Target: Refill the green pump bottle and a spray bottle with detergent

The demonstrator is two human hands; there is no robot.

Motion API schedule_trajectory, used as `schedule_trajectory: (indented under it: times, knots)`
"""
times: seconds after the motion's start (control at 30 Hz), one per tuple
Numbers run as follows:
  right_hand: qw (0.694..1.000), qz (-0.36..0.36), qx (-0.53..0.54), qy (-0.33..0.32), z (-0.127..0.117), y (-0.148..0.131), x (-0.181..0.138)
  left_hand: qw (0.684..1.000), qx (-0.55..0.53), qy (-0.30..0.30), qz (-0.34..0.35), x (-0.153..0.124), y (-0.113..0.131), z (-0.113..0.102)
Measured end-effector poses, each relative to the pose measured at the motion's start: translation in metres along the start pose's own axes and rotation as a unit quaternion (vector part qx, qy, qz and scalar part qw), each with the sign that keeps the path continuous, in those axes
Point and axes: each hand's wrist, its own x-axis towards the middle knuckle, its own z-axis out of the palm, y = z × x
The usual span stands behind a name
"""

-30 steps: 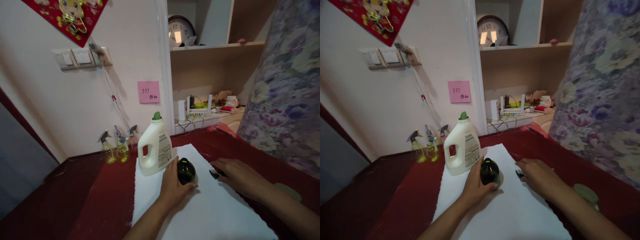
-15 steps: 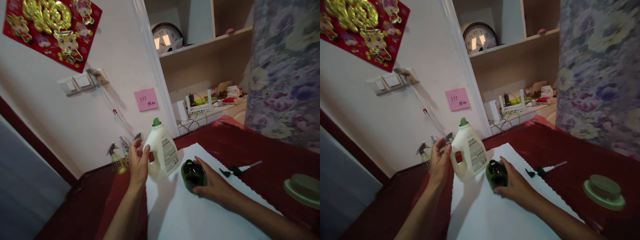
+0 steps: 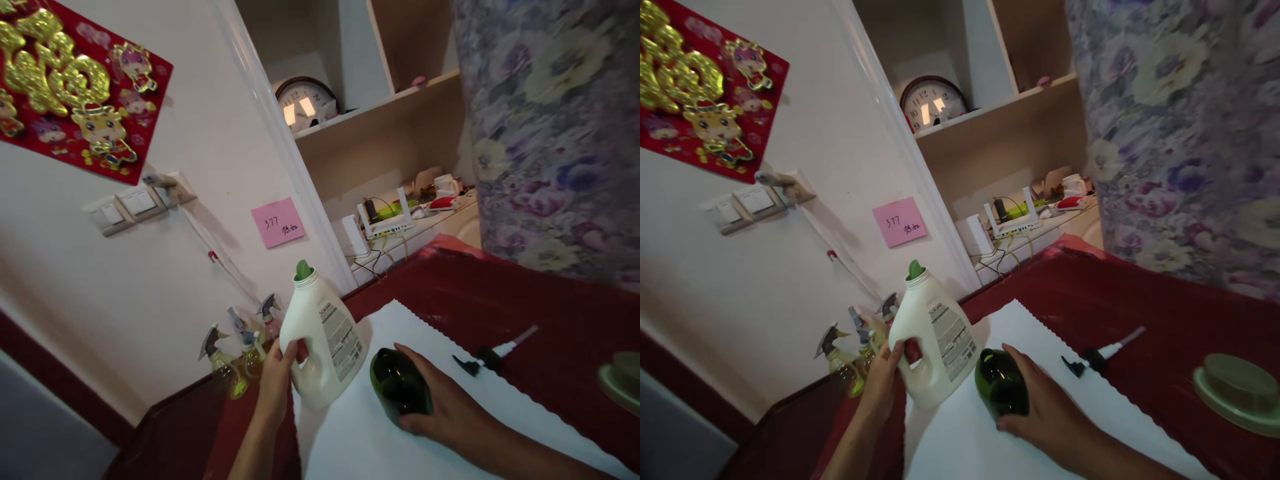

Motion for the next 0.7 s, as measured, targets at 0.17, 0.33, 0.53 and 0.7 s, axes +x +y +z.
schedule_trajectory:
  times: [0.17, 0.33, 0.53, 0.7]
  knots:
    - [1.000, -0.014, -0.003, 0.011, 0.004, 0.015, 0.002, 0.998, 0.008, 0.064, 0.002, 0.006, -0.009, 0.013]
    - [1.000, -0.016, 0.004, 0.009, 0.003, 0.012, 0.001, 0.994, 0.035, 0.105, 0.013, 0.007, -0.009, 0.022]
    - [1.000, -0.005, -0.019, -0.007, -0.006, -0.009, -0.004, 0.991, 0.079, 0.109, 0.022, -0.004, 0.015, 0.010]
    - [0.999, -0.002, -0.030, -0.009, -0.010, -0.015, -0.006, 0.979, 0.140, 0.146, 0.018, -0.021, 0.052, -0.033]
